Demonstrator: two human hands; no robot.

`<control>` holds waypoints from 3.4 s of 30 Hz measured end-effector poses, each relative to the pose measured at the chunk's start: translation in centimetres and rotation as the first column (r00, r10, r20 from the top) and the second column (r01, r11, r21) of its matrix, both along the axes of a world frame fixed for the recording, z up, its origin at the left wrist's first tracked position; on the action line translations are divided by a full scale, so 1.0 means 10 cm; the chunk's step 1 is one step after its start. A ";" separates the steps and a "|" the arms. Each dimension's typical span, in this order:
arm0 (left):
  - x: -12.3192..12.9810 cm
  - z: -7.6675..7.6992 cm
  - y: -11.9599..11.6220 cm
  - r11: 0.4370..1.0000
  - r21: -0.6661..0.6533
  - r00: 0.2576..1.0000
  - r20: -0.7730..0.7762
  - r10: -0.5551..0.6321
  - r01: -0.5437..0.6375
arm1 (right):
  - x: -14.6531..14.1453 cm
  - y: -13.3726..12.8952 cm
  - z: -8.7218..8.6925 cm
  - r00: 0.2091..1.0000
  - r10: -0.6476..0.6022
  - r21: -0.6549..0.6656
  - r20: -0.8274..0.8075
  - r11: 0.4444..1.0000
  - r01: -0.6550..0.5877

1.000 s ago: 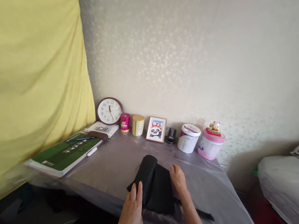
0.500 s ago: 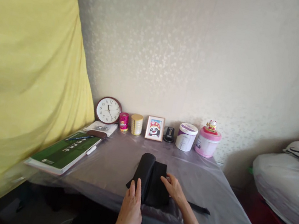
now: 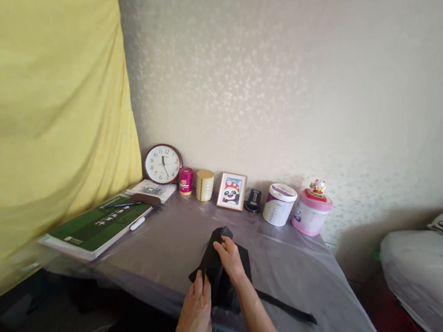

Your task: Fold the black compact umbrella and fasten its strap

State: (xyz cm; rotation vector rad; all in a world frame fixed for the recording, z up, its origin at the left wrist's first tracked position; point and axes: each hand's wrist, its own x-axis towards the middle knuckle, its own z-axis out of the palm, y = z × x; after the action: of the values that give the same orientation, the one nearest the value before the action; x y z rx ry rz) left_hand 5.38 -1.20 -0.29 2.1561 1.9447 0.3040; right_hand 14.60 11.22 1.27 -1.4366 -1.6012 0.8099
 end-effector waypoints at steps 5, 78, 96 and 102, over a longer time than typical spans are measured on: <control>-0.02 -0.07 0.03 1.000 0.028 1.000 -0.002 0.006 -0.005 | -0.12 0.02 -0.02 0.995 0.013 -0.026 0.104 1.000 -0.011; -0.07 -0.15 0.12 0.995 0.103 0.999 0.037 0.004 -0.008 | 0.92 -0.19 -0.12 0.983 -0.123 -0.230 -0.133 0.969 0.090; -0.13 -0.05 0.10 1.000 -0.016 0.999 0.043 -0.016 0.016 | 0.07 0.10 0.05 0.997 -0.012 -0.160 -0.076 0.987 0.000; -0.12 -0.06 0.10 1.000 0.022 0.998 0.055 -0.011 0.010 | -0.07 0.13 0.01 0.996 -0.015 -0.154 0.092 0.988 0.029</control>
State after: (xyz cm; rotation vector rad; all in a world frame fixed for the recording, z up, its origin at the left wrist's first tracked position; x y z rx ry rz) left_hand 4.15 -0.21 -0.92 2.1469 1.9089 0.3796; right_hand 13.88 12.51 1.36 -1.6187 -1.6161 0.8847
